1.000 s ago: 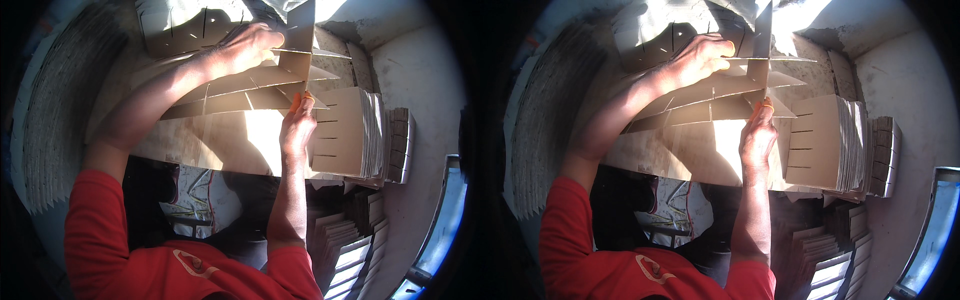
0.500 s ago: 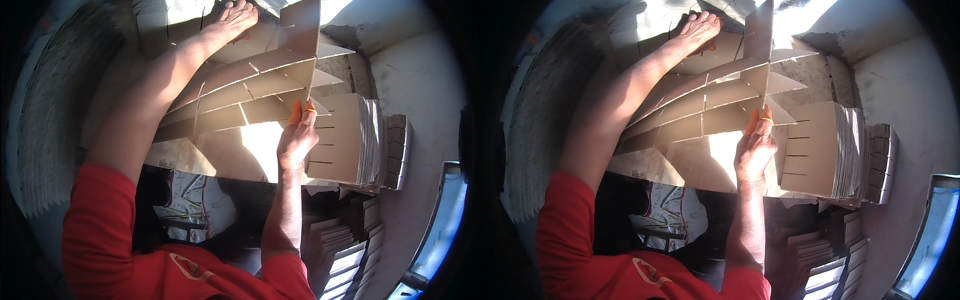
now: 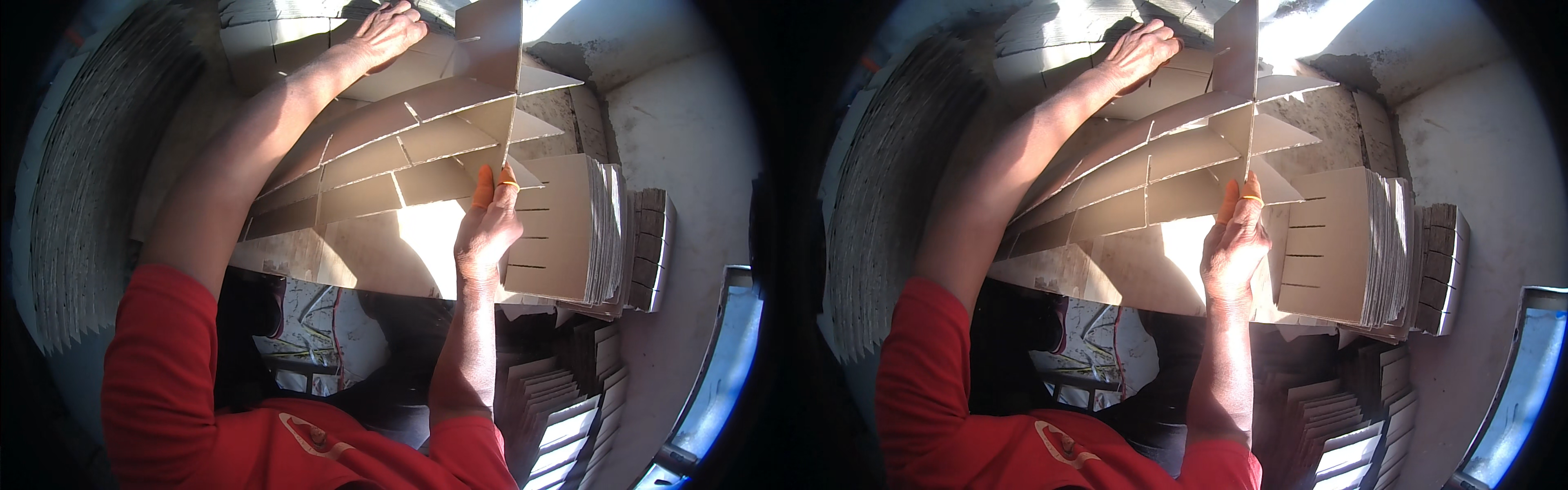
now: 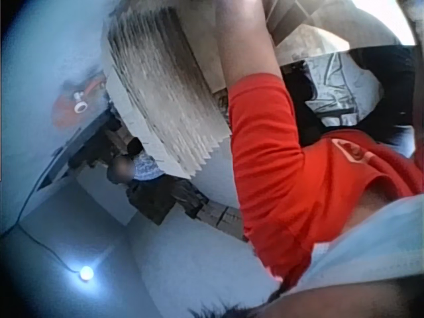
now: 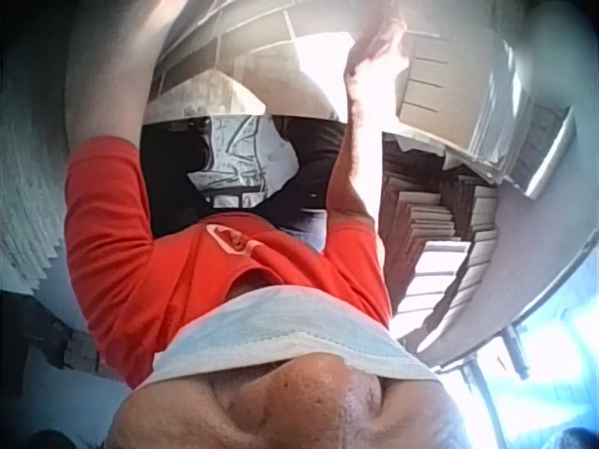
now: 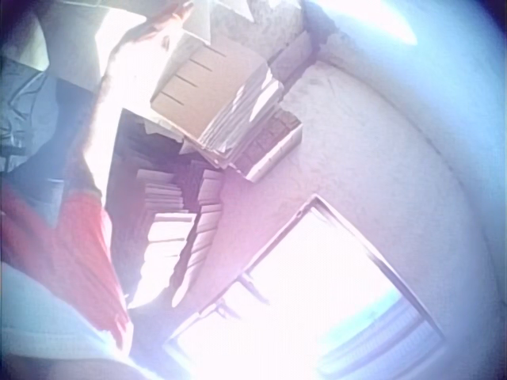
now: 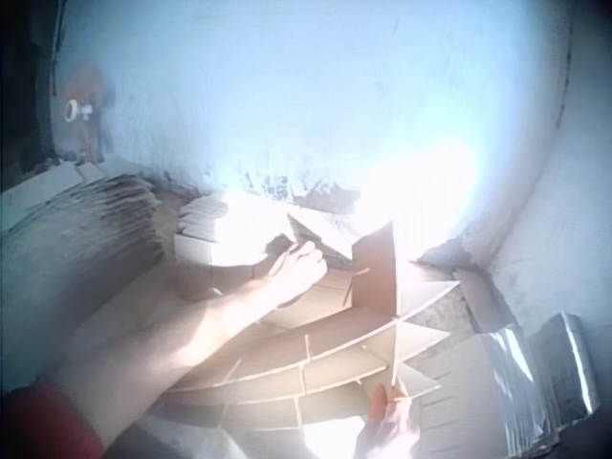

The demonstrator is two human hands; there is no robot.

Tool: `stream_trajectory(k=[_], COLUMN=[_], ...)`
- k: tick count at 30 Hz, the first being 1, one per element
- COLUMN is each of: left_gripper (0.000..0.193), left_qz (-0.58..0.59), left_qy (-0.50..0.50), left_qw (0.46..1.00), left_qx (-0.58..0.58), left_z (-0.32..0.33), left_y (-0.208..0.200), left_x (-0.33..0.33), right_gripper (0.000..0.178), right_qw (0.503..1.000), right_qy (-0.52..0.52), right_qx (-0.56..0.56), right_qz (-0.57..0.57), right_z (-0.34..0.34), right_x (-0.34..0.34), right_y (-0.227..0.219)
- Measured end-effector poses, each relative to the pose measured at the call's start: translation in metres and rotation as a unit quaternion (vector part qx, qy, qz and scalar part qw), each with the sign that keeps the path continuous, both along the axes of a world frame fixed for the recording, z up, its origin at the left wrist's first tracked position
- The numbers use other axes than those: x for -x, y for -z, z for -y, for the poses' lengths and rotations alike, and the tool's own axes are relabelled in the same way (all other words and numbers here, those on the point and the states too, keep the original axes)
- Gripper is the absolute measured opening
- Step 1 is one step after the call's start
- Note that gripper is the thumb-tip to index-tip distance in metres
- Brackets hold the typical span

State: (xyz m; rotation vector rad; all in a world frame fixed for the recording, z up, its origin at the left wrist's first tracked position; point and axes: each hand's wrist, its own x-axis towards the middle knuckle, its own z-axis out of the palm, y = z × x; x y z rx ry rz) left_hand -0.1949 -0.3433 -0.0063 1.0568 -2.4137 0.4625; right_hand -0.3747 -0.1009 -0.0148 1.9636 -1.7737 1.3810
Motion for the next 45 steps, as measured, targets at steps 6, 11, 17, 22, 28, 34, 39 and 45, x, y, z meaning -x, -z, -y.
stream_trajectory(k=[6, 11, 17, 22, 28, 34, 39, 45], left_gripper=[0.019, 0.010, 0.016, 0.028, 0.033, 0.039, 0.037, 0.036], left_qz=[-0.016, -0.055, -0.085, -0.073, -0.179, -0.224, -0.216, -0.259], left_qy=[-0.035, -0.058, -0.023, 0.061, 0.049, 0.057, 0.047, 0.068], left_qw=[0.999, 0.982, 0.971, 0.992, 0.940, 0.929, 0.936, 0.918], left_qx=[-0.005, -0.174, -0.221, -0.086, -0.285, -0.290, -0.276, -0.293], left_z=[0.001, -0.019, -0.025, -0.014, -0.020, -0.034, -0.037, -0.042], left_y=[-0.002, -0.030, -0.033, -0.012, -0.010, -0.011, -0.009, -0.002], left_x=[-0.008, 0.002, 0.000, -0.005, -0.007, 0.000, 0.005, 0.011], right_gripper=[0.036, 0.037, 0.038, 0.038, 0.039, 0.039, 0.038, 0.037], right_qw=[1.000, 1.000, 1.000, 0.999, 0.999, 0.998, 0.994, 0.979], right_qy=[-0.004, 0.010, 0.001, 0.013, 0.017, 0.034, 0.048, 0.091], right_qx=[0.010, 0.016, 0.005, 0.039, 0.021, 0.003, -0.094, -0.183], right_qz=[-0.001, -0.018, -0.001, -0.031, -0.035, -0.053, -0.030, 0.013], right_z=[-0.003, -0.003, -0.006, -0.008, -0.015, -0.018, -0.026, -0.031], right_x=[-0.004, 0.001, -0.001, -0.004, -0.005, -0.003, -0.007, -0.012], right_y=[-0.001, 0.000, -0.006, -0.012, -0.017, -0.019, -0.026, -0.033])
